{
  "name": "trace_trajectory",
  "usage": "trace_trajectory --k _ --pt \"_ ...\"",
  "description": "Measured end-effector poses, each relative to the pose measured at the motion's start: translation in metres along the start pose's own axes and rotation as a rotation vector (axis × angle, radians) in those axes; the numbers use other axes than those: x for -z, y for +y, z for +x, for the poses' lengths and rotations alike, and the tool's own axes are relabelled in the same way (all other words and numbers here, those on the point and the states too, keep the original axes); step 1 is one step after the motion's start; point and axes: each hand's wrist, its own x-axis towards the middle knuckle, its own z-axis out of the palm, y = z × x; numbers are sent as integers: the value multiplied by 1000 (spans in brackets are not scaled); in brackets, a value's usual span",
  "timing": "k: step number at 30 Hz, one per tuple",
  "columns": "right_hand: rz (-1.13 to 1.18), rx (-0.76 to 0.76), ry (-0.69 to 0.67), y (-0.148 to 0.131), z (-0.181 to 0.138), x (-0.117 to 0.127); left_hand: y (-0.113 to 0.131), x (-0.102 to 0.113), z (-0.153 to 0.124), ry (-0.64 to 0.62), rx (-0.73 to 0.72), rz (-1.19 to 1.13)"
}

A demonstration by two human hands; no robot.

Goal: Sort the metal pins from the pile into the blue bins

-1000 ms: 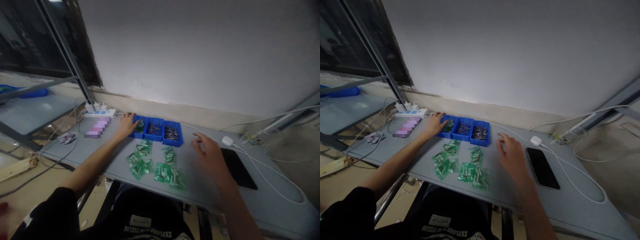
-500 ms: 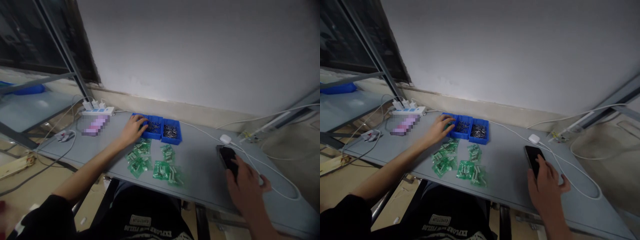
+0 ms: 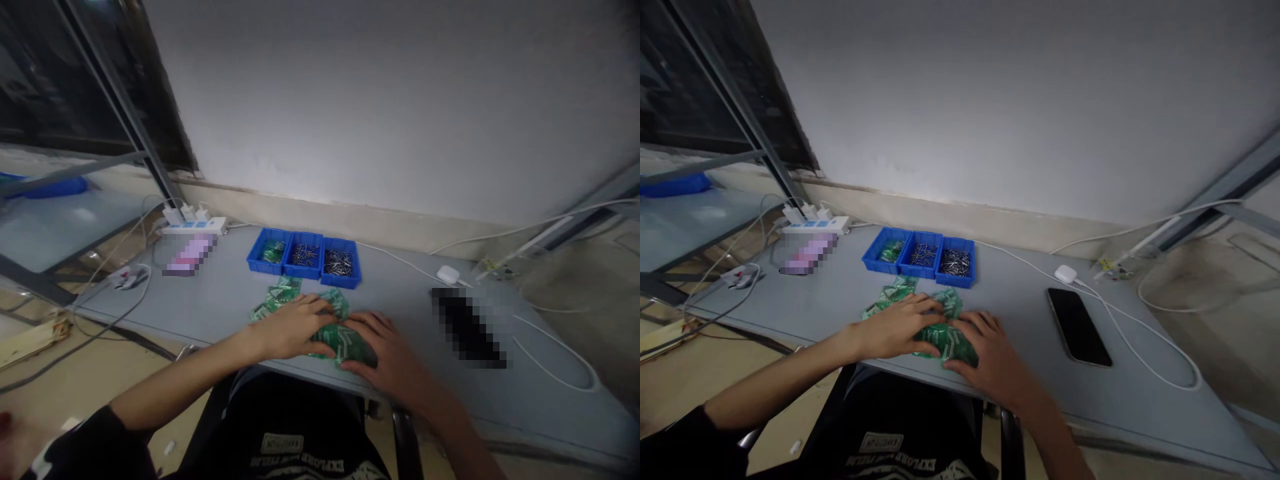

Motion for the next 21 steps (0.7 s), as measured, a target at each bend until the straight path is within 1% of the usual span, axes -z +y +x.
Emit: trace_trajectory --k 1,3,5,7,9,10,11,12,13,14,17,19,21 --pt "-3 -1 -20 1 0 0 0 -1 0 -10 2 12" --pt "-47 -24 2 6 -1 2 0 0 0 -25 6 35" --pt "-155 -96 110 16 -4 7 2 0 0 -16 10 43" --pt "-329 -246 267 29 -11 14 7 0 0 22 3 28" --pt "-512 -472 400 44 -22 21 14 -2 -1 66 -14 12" --pt "-575 -579 413 51 -29 24 18 -4 -1 82 -26 12" --pt "-612 -668 383 59 -36 26 22 -7 -2 93 -40 19" --pt "-622 -749 337 66 -43 27 26 -10 -1 100 -56 31" --pt "-609 -807 276 73 -50 27 30 -13 -1 106 -72 47" --pt "-595 -854 246 79 -57 27 33 -16 0 108 -87 65" --pt "-586 -902 250 90 -69 25 39 -21 3 101 -117 114" --pt "-585 -890 285 90 -70 26 41 -21 5 101 -120 134" --pt "-584 -839 350 84 -67 25 42 -20 6 114 -126 140"
